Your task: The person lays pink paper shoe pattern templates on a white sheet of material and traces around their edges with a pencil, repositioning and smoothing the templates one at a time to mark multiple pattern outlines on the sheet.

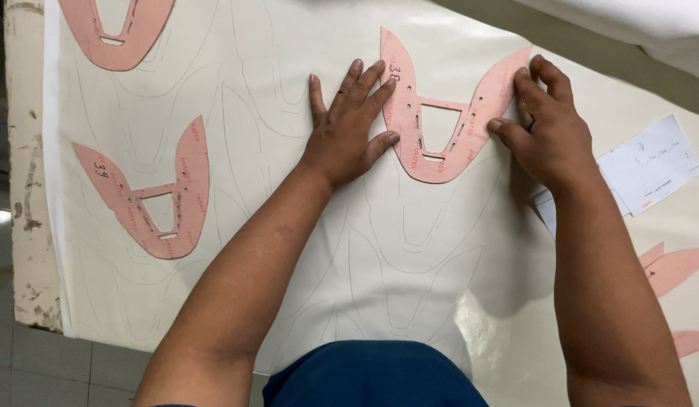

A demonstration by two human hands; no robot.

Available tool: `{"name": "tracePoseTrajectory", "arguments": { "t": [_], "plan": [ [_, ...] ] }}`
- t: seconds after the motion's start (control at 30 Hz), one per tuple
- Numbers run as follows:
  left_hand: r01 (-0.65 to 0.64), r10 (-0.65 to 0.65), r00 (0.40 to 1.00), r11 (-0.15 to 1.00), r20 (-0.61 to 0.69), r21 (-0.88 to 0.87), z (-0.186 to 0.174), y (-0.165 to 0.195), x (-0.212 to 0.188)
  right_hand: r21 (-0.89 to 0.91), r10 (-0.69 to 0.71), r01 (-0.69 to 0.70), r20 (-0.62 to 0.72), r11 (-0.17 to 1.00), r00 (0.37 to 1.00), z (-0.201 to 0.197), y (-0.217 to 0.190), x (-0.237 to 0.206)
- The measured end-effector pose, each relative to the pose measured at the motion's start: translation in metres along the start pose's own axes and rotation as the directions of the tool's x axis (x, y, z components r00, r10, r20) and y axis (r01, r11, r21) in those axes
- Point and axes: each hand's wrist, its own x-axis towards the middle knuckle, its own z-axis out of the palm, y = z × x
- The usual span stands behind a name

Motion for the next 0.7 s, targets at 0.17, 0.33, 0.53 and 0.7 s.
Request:
{"name": "tracePoseTrajectory", "arguments": {
  "t": [0.17, 0.33, 0.53, 0.7],
  "plan": [
    [0.023, -0.044, 0.993, 0.983, 0.11, 0.184, -0.007, 0.026, 0.017, 0.016, -0.08, 0.08, -0.019, 0.997, 0.997, 0.002, 0.006, 0.003],
    [0.009, -0.15, 0.926, 0.926, 0.347, 0.378, 0.007, 0.049, 0.037, 0.023, -0.068, 0.068, -0.006, 0.997, 0.998, 0.003, 0.009, 0.006],
    [-0.007, -0.226, 0.888, 0.864, 0.4, 0.504, 0.038, 0.089, 0.069, -0.004, -0.1, 0.099, -0.025, 0.995, 0.995, -0.009, -0.004, 0.005],
    [0.041, -0.343, 0.826, 0.828, 0.448, 0.559, 0.023, 0.118, 0.084, 0.036, -0.419, 0.437, -0.225, 0.899, 0.88, -0.025, -0.047, 0.02]
  ]
}}
